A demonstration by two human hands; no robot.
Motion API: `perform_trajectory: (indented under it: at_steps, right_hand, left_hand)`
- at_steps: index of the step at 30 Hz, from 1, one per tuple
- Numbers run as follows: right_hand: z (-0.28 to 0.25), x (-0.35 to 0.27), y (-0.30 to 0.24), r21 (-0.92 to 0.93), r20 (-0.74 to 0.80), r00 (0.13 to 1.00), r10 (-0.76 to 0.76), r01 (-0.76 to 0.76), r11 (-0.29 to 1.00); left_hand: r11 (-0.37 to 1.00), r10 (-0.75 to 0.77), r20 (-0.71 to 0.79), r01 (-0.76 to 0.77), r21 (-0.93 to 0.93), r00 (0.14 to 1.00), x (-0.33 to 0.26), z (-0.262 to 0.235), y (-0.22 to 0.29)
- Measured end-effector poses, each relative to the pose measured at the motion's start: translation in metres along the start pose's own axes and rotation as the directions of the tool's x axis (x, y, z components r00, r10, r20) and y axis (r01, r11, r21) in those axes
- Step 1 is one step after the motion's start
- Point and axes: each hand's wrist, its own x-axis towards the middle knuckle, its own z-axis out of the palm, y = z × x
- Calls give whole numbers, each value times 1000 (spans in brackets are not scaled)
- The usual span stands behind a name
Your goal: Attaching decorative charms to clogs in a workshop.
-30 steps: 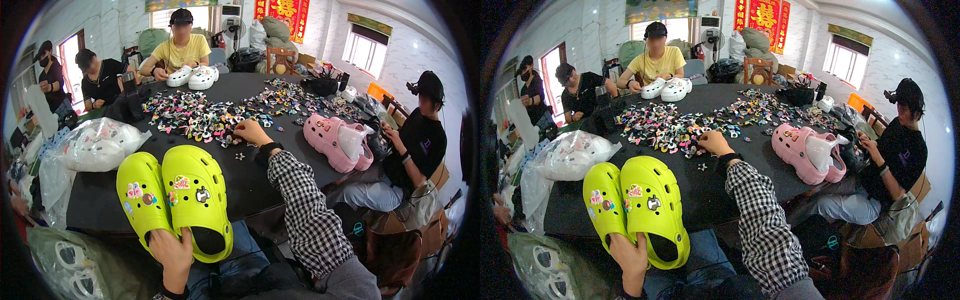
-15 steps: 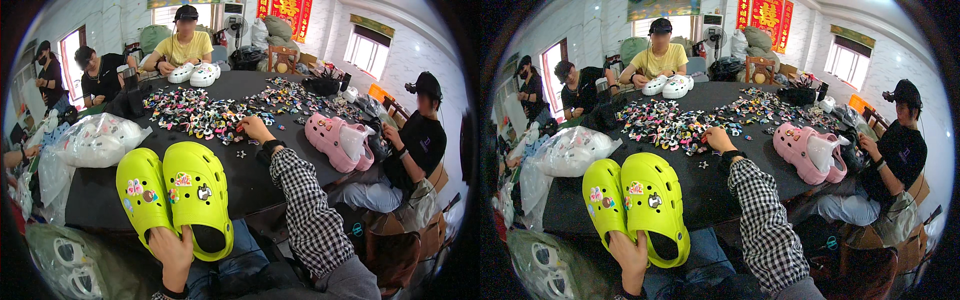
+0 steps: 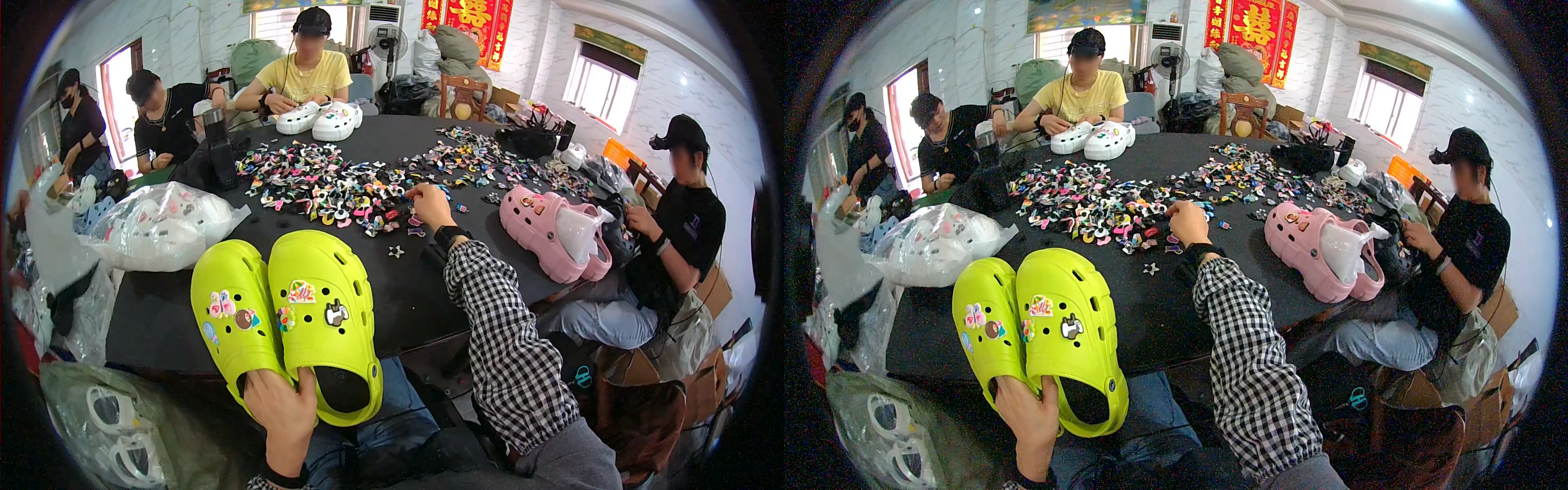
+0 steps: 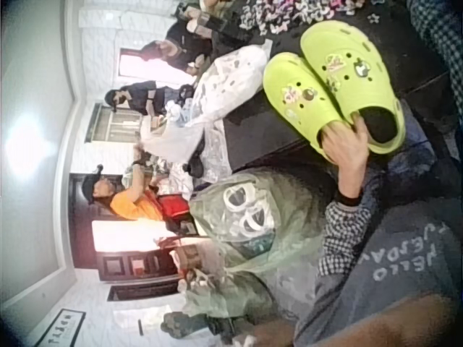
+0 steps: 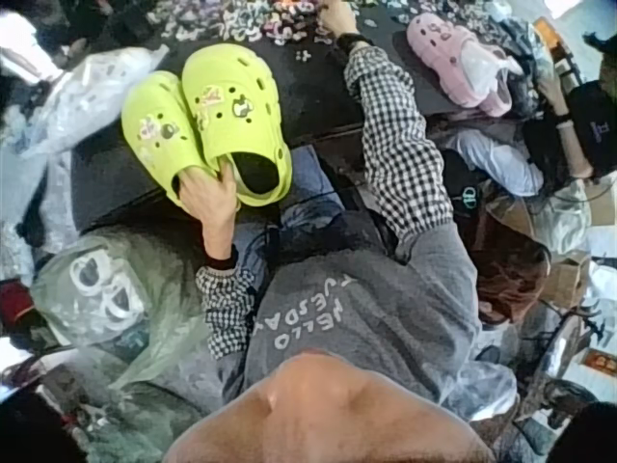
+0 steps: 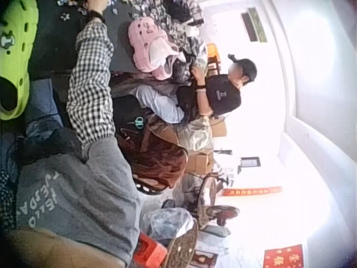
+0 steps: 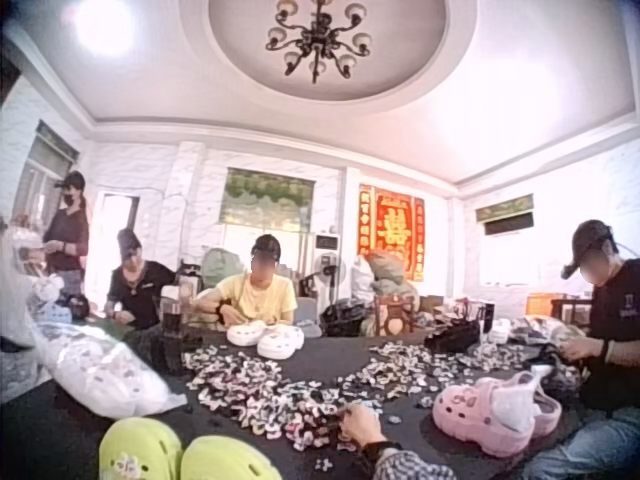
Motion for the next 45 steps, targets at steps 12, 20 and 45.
perform_trajectory:
  at_steps: [12, 20, 45]
  right_hand:
    - [2, 2, 0, -246, 219, 975, -31, 86, 965]
    - [-5, -4, -2, 273, 238, 970, 53, -119, 955]
    - [-7, -9, -16, 12, 15, 987, -160, 160, 987]
  left_hand:
    - [998, -58, 81, 61, -32, 995, -1, -4, 2]
    - [997, -77, 121, 79, -5, 990, -3, -4, -1]
    - [1000, -9, -7, 9, 16, 1000, 0, 0, -1]
